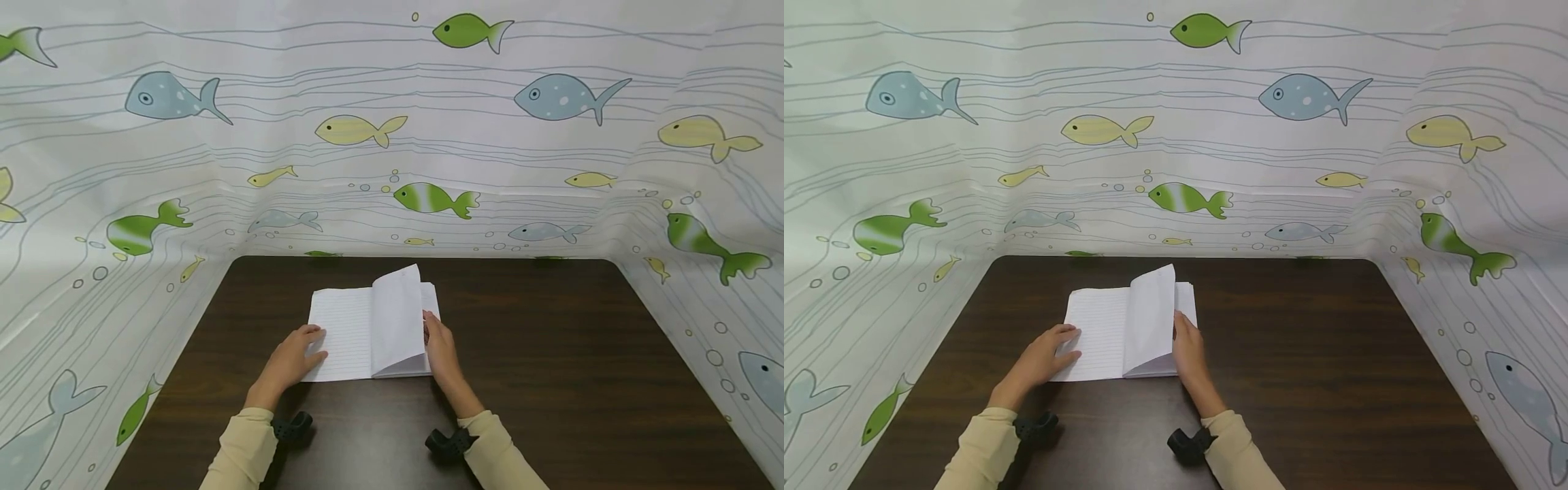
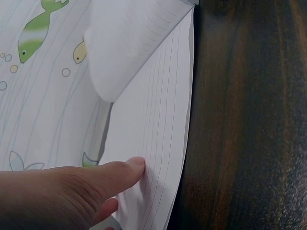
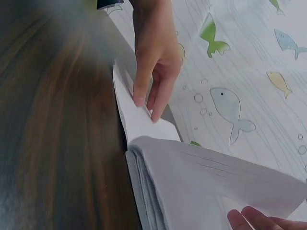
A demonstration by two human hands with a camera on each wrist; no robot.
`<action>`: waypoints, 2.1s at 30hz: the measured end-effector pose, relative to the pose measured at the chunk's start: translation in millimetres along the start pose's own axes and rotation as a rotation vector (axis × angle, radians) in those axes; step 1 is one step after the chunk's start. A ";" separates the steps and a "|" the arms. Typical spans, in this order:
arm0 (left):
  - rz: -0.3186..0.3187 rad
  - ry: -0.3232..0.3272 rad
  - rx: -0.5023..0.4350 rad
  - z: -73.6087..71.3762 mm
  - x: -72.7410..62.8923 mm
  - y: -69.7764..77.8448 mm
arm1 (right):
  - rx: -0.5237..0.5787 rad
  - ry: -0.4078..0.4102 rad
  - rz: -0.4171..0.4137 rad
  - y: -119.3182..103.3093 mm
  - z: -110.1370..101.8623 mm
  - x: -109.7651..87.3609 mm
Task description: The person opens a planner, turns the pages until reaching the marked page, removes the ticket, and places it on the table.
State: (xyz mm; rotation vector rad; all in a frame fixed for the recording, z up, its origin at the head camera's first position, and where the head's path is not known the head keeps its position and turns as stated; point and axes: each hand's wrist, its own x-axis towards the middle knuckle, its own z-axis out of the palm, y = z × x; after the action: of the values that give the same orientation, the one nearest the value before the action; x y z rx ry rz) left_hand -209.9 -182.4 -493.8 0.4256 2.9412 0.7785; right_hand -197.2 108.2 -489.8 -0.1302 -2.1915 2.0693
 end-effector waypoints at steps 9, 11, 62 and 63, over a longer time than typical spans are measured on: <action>-0.039 -0.013 -0.019 0.5 -1.4 -0.7 | -0.001 -0.138 -0.110 -3.2 13.5 -1.8; -0.053 -0.012 -0.025 0.8 -1.4 -1.3 | 0.012 -0.176 -0.114 -2.0 16.2 -2.2; -0.213 0.075 -0.152 -4.3 7.6 -4.4 | -0.786 -0.535 -0.340 24.6 30.8 -21.7; -0.213 0.084 -0.152 -2.6 7.7 -4.5 | -0.787 -0.537 -0.341 24.5 30.6 -21.6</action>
State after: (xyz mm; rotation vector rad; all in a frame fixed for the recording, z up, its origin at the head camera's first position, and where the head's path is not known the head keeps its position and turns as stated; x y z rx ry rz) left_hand -218.7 -185.2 -493.7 0.0683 2.9095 1.0031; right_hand -180.9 76.3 -516.6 0.7500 -2.9442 1.0494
